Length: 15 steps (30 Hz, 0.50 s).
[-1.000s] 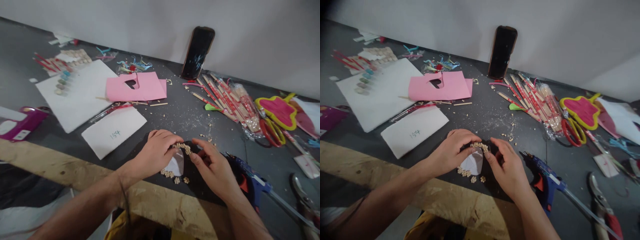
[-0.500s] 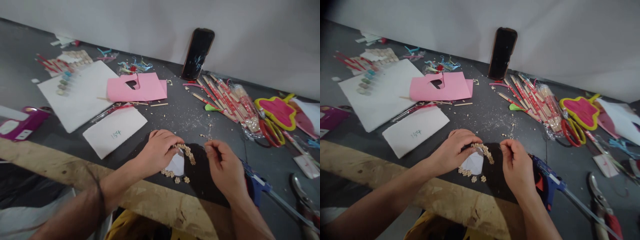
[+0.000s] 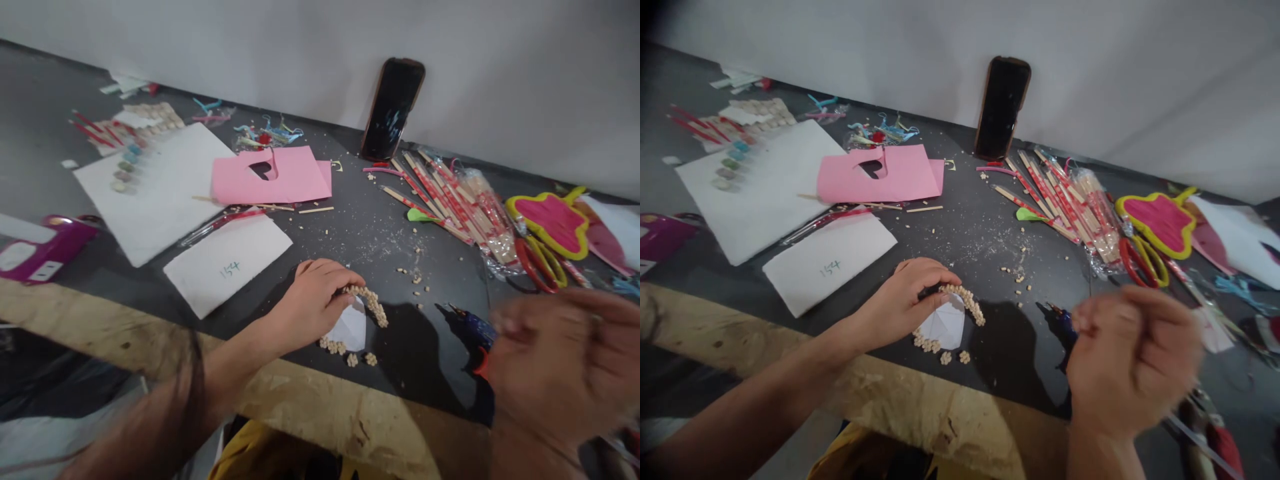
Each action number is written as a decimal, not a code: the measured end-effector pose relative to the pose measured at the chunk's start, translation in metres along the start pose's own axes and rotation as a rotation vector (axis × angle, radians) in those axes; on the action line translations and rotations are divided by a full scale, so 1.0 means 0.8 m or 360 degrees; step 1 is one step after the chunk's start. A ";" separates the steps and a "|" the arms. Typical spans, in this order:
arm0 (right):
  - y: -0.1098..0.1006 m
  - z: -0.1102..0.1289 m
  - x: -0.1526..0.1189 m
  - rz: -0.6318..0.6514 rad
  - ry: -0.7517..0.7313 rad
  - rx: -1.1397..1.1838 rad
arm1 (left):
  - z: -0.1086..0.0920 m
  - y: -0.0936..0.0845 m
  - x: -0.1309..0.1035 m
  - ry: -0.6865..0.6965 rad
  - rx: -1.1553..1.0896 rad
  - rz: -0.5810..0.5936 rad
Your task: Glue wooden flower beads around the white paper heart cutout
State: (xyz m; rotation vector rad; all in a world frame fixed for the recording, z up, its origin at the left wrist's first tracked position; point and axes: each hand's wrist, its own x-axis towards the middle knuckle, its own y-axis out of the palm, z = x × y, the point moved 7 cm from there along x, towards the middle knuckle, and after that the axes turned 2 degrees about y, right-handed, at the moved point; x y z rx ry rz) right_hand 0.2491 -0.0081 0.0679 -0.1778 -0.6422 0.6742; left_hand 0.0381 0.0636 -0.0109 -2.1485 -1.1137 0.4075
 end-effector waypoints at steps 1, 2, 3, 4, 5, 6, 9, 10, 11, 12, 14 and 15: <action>0.014 -0.004 -0.004 0.0249 -0.0022 -0.0160 | 0.000 -0.001 0.000 -0.0007 -0.0011 -0.0002; 0.029 -0.010 -0.011 0.0534 -0.0059 -0.0286 | 0.000 -0.002 0.000 -0.0012 -0.0022 -0.0007; 0.044 -0.017 -0.021 0.0816 -0.0105 -0.0360 | 0.000 -0.003 0.000 -0.0014 -0.0036 -0.0009; 0.057 -0.023 -0.031 0.1059 -0.0141 -0.0385 | 0.000 -0.004 0.000 -0.0016 -0.0049 -0.0018; 0.066 -0.029 -0.041 0.1238 -0.0161 -0.0382 | 0.000 -0.005 0.000 -0.0019 -0.0062 -0.0027; 0.072 -0.036 -0.049 0.1356 -0.0149 -0.0380 | 0.000 -0.006 0.000 -0.0027 -0.0074 -0.0033; 0.083 -0.049 -0.062 0.1514 -0.0055 -0.0418 | 0.002 -0.007 0.000 -0.0060 -0.0103 -0.0040; 0.085 -0.051 -0.064 0.1548 -0.0041 -0.0423 | 0.003 -0.007 0.000 -0.0068 -0.0108 -0.0043; 0.087 -0.050 -0.067 0.1578 -0.0034 -0.0424 | 0.003 -0.007 0.000 -0.0068 -0.0112 -0.0048; 0.089 -0.049 -0.068 0.1596 -0.0034 -0.0422 | 0.003 -0.007 0.001 -0.0064 -0.0113 -0.0058; 0.092 -0.047 -0.070 0.1605 -0.0040 -0.0416 | 0.003 -0.007 0.001 -0.0052 -0.0106 -0.0065; 0.093 -0.045 -0.070 0.1590 -0.0049 -0.0413 | 0.002 -0.007 0.001 -0.0049 -0.0101 -0.0065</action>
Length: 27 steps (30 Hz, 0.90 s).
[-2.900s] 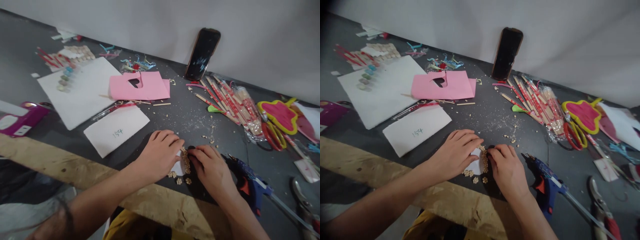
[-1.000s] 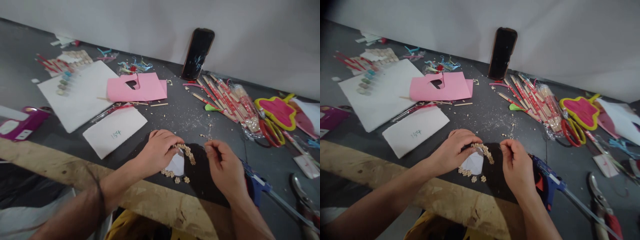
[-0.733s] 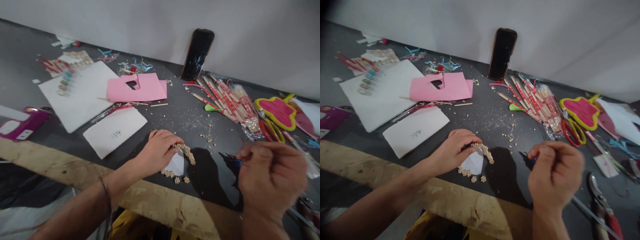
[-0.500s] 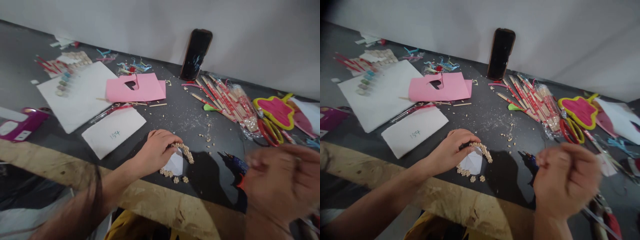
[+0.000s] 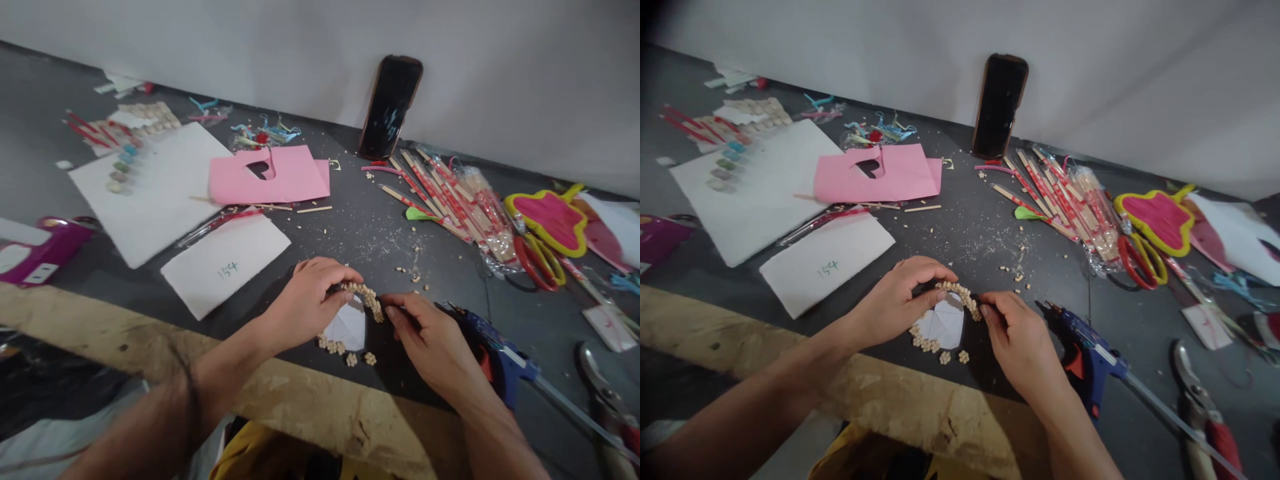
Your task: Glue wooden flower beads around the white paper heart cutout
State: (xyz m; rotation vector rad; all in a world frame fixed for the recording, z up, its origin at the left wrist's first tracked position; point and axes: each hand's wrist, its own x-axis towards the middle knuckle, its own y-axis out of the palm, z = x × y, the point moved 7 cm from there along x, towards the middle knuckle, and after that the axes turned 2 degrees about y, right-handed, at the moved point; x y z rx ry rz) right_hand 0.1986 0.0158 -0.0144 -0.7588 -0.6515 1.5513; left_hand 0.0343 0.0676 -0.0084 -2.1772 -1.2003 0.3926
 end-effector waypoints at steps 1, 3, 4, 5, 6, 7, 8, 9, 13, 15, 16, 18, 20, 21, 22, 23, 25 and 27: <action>0.000 0.002 0.001 -0.0019 -0.0011 -0.0003 | 0.000 0.000 0.000 0.0000 0.0006 0.0003; -0.001 0.005 0.001 -0.0048 -0.0040 -0.0006 | 0.000 0.000 0.000 -0.0009 0.0012 0.0012; 0.000 0.006 0.002 -0.0053 -0.0050 -0.0005 | 0.000 0.000 0.000 -0.0013 0.0012 0.0015; 0.000 0.007 0.002 -0.0057 -0.0061 -0.0007 | -0.001 0.000 0.000 -0.0015 0.0011 0.0017; 0.001 0.008 0.002 -0.0054 -0.0072 -0.0015 | -0.001 0.000 0.000 -0.0015 0.0010 0.0017; 0.001 0.009 0.002 -0.0051 -0.0087 -0.0030 | -0.001 0.000 0.001 -0.0014 0.0011 0.0015; 0.001 0.010 0.002 -0.0048 -0.0099 -0.0049 | -0.001 0.000 0.001 -0.0009 0.0012 0.0011; 0.001 0.011 0.001 -0.0051 -0.0109 -0.0069 | -0.001 0.000 0.001 -0.0004 0.0015 0.0007; -0.003 0.008 0.001 -0.0114 -0.0079 -0.0134 | -0.002 0.002 0.001 0.0004 0.0041 0.0029; -0.007 0.005 0.000 -0.0154 -0.0071 -0.0154 | -0.001 0.003 0.001 -0.0004 0.0052 0.0038; -0.008 0.004 0.000 -0.0167 -0.0072 -0.0162 | -0.001 0.002 0.001 -0.0009 0.0057 0.0035; -0.013 0.002 0.000 -0.0191 -0.0082 -0.0180 | -0.001 0.002 0.001 -0.0021 0.0068 0.0030; -0.020 -0.002 0.000 -0.0236 -0.0086 -0.0210 | -0.001 0.001 0.001 -0.0027 0.0066 0.0038; -0.025 -0.004 0.000 -0.0279 -0.0075 -0.0229 | -0.001 0.001 0.001 -0.0029 0.0060 0.0046; -0.031 -0.007 -0.001 -0.0333 -0.0056 -0.0244 | -0.001 0.001 0.001 -0.0030 0.0050 0.0055; -0.037 -0.010 -0.002 -0.0381 -0.0035 -0.0251 | -0.002 0.001 0.001 -0.0030 0.0041 0.0061; -0.041 -0.013 -0.003 -0.0392 -0.0009 -0.0238 | -0.002 0.001 0.001 -0.0026 0.0032 0.0063; -0.034 -0.012 -0.002 -0.0274 -0.0036 -0.0212 | -0.002 0.001 0.001 -0.0019 0.0035 0.0058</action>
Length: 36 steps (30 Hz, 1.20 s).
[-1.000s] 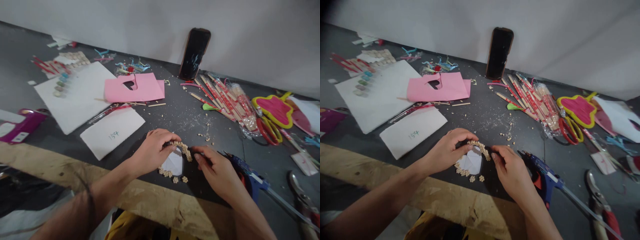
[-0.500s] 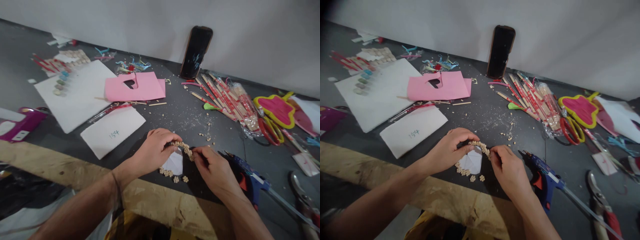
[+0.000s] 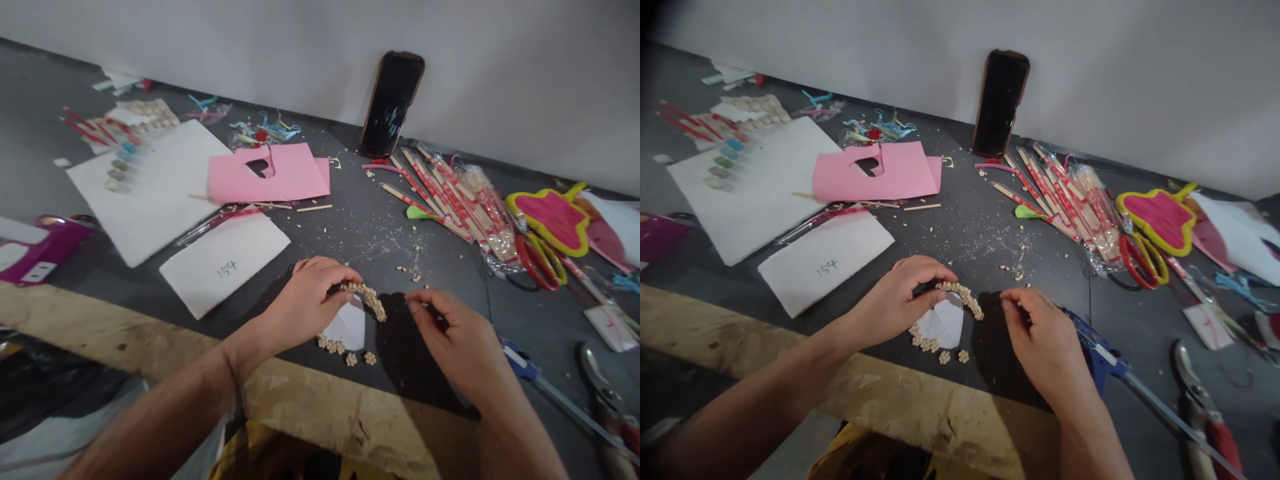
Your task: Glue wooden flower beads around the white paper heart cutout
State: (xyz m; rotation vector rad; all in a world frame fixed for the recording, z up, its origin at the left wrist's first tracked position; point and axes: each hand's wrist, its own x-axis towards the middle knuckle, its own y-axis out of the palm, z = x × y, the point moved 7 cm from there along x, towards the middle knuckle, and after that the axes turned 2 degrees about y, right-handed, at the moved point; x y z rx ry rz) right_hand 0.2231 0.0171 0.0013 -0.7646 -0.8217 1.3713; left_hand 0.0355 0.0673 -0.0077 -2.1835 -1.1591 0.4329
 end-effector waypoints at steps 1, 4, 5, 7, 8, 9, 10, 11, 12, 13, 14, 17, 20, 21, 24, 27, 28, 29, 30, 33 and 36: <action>0.006 0.003 -0.001 0.0085 -0.0032 0.0012 | 0.000 0.000 0.000 0.0002 0.0007 -0.0002; 0.020 0.013 -0.004 0.0240 -0.0110 -0.0006 | 0.001 0.001 -0.001 -0.0002 0.0033 -0.0008; 0.023 0.016 -0.005 0.0250 -0.0131 -0.0031 | 0.001 0.001 -0.001 -0.0001 0.0040 -0.0013; 0.026 0.019 -0.006 0.0238 -0.0161 -0.0100 | 0.001 0.001 -0.001 0.0004 0.0043 -0.0017; 0.027 0.020 -0.007 0.0223 -0.0172 -0.0137 | 0.002 0.001 -0.001 0.0006 0.0040 -0.0019; 0.027 0.020 -0.007 0.0212 -0.0179 -0.0170 | 0.002 0.002 0.000 0.0010 0.0037 -0.0020; 0.027 0.020 -0.007 0.0201 -0.0182 -0.0195 | 0.002 0.002 0.000 0.0012 0.0033 -0.0020; 0.027 0.020 -0.008 0.0191 -0.0179 -0.0212 | 0.002 0.002 0.000 0.0012 0.0029 -0.0021; 0.027 0.019 -0.008 0.0182 -0.0174 -0.0222 | 0.003 0.002 0.000 0.0012 0.0025 -0.0022; 0.026 0.018 -0.008 0.0174 -0.0168 -0.0226 | 0.003 0.002 0.001 0.0011 0.0023 -0.0023; 0.025 0.016 -0.008 0.0167 -0.0160 -0.0230 | 0.003 0.001 0.001 0.0009 0.0024 -0.0021; 0.022 0.011 -0.008 0.0149 -0.0113 -0.0268 | 0.002 0.001 0.001 -0.0005 0.0031 -0.0017; 0.013 0.005 -0.006 0.0091 -0.0073 -0.0282 | 0.002 0.000 0.001 -0.0012 0.0037 -0.0016; 0.007 0.004 -0.005 0.0027 -0.0061 -0.0265 | 0.002 0.000 0.001 -0.0011 0.0036 -0.0015; -0.014 0.001 -0.004 -0.0253 -0.0006 -0.0162 | 0.002 0.001 0.000 0.0004 0.0025 -0.0018; -0.016 0.006 -0.005 -0.0349 -0.0036 0.0016 | 0.001 0.001 -0.001 0.0056 0.0019 -0.0031; -0.012 0.011 -0.004 -0.0319 -0.0095 0.0064 | 0.000 0.002 -0.001 0.0080 0.0018 -0.0036; -0.006 0.017 -0.004 -0.0278 -0.0161 0.0101 | -0.001 0.002 -0.002 0.0104 0.0016 -0.0037; 0.000 0.023 -0.003 -0.0241 -0.0224 0.0123 | -0.002 0.003 -0.002 0.0126 0.0014 -0.0039; 0.015 0.034 -0.001 -0.0175 -0.0322 0.0133 | -0.005 0.005 -0.003 0.0185 0.0013 -0.0036; 0.023 0.039 0.001 -0.0120 -0.0343 0.0132 | -0.007 0.007 -0.003 0.0216 0.0024 -0.0029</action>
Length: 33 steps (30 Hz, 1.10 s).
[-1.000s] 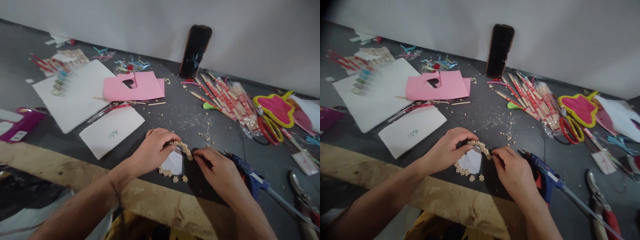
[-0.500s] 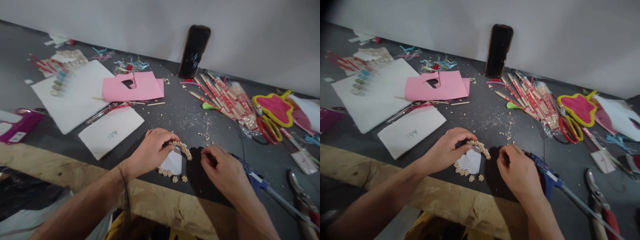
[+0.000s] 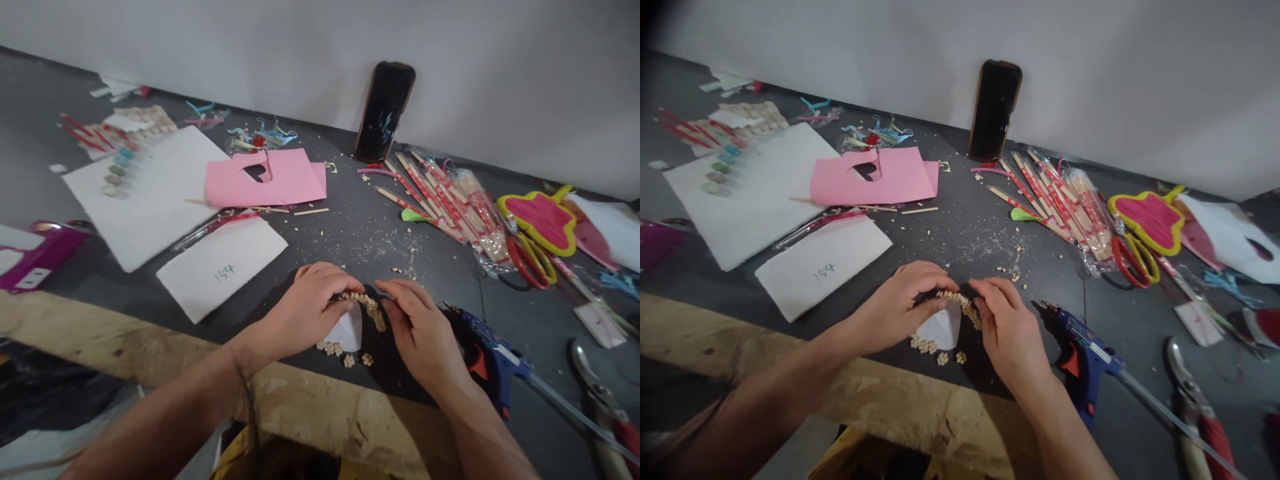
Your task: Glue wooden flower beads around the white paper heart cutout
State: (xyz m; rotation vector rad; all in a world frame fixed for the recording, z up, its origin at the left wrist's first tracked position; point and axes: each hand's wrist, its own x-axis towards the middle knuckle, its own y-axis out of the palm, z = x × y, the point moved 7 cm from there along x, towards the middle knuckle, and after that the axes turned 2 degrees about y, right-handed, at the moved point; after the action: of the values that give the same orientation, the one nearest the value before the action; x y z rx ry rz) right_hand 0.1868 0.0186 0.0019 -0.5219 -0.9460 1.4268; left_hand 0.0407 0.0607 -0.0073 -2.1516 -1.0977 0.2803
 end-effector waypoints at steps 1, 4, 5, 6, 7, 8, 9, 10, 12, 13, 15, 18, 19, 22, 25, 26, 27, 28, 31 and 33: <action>0.002 0.001 0.001 0.0020 -0.0008 0.0008 | 0.000 0.001 0.000 0.0001 0.0004 0.0002; 0.003 0.005 0.002 0.0046 -0.0034 0.0022 | -0.001 0.001 0.000 0.0001 0.0011 -0.0003; 0.003 0.006 0.003 0.0052 -0.0040 0.0018 | -0.001 0.001 0.000 0.0002 0.0011 -0.0005; 0.003 0.008 0.003 0.0059 -0.0042 0.0010 | -0.001 0.001 0.000 0.0007 0.0012 -0.0008; 0.003 0.008 0.004 0.0069 -0.0042 -0.0002 | -0.001 0.001 0.000 0.0009 0.0013 -0.0009; 0.004 0.009 0.004 0.0084 -0.0040 -0.0018 | -0.001 0.001 0.001 0.0009 0.0012 -0.0008; 0.004 0.009 0.004 0.0090 -0.0036 -0.0039 | -0.001 0.001 0.001 0.0006 0.0009 -0.0006; 0.003 0.009 0.004 0.0088 -0.0030 -0.0061 | -0.001 0.001 0.001 0.0001 0.0005 -0.0004; 0.000 0.007 0.005 0.0061 -0.0016 -0.0095 | -0.001 0.002 0.001 -0.0014 -0.0007 0.0003; -0.003 0.005 0.005 0.0030 -0.0007 -0.0102 | -0.001 0.001 0.001 -0.0023 -0.0012 0.0004; -0.011 -0.001 0.005 -0.0060 0.0021 -0.0109 | 0.000 0.001 0.001 -0.0041 -0.0017 0.0008; -0.029 -0.018 0.001 -0.0219 0.0208 -0.0066 | 0.003 0.000 0.001 -0.0065 -0.0028 0.0016; -0.035 -0.025 -0.001 -0.0267 0.0316 -0.0012 | 0.003 0.000 0.001 -0.0070 -0.0031 0.0024; -0.050 -0.047 -0.010 -0.0427 0.0631 0.0347 | 0.004 0.001 0.002 -0.0070 -0.0023 0.0056; -0.055 -0.058 -0.017 -0.0567 0.0744 0.0787 | 0.005 0.003 0.001 -0.0056 0.0010 0.0099; -0.054 -0.060 -0.017 -0.0578 0.0755 0.0871 | 0.005 0.004 0.000 -0.0048 0.0029 0.0112; -0.053 -0.061 -0.018 -0.0575 0.0760 0.0910 | 0.005 0.005 0.000 -0.0039 0.0051 0.0121; -0.051 -0.061 -0.018 -0.0557 0.0762 0.0914 | 0.005 0.006 -0.001 -0.0029 0.0074 0.0126; -0.044 -0.057 -0.017 -0.0446 0.0748 0.0839 | 0.005 0.009 -0.002 0.0011 0.0137 0.0113; -0.040 -0.052 -0.016 -0.0363 0.0723 0.0779 | 0.005 0.011 -0.003 0.0037 0.0179 0.0103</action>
State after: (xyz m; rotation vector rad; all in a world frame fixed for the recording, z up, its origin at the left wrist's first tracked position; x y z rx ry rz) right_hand 0.2401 0.0119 0.0011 -0.3337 -0.2658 1.2041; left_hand 0.0426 0.0575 -0.0162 -2.0877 -0.9774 0.3381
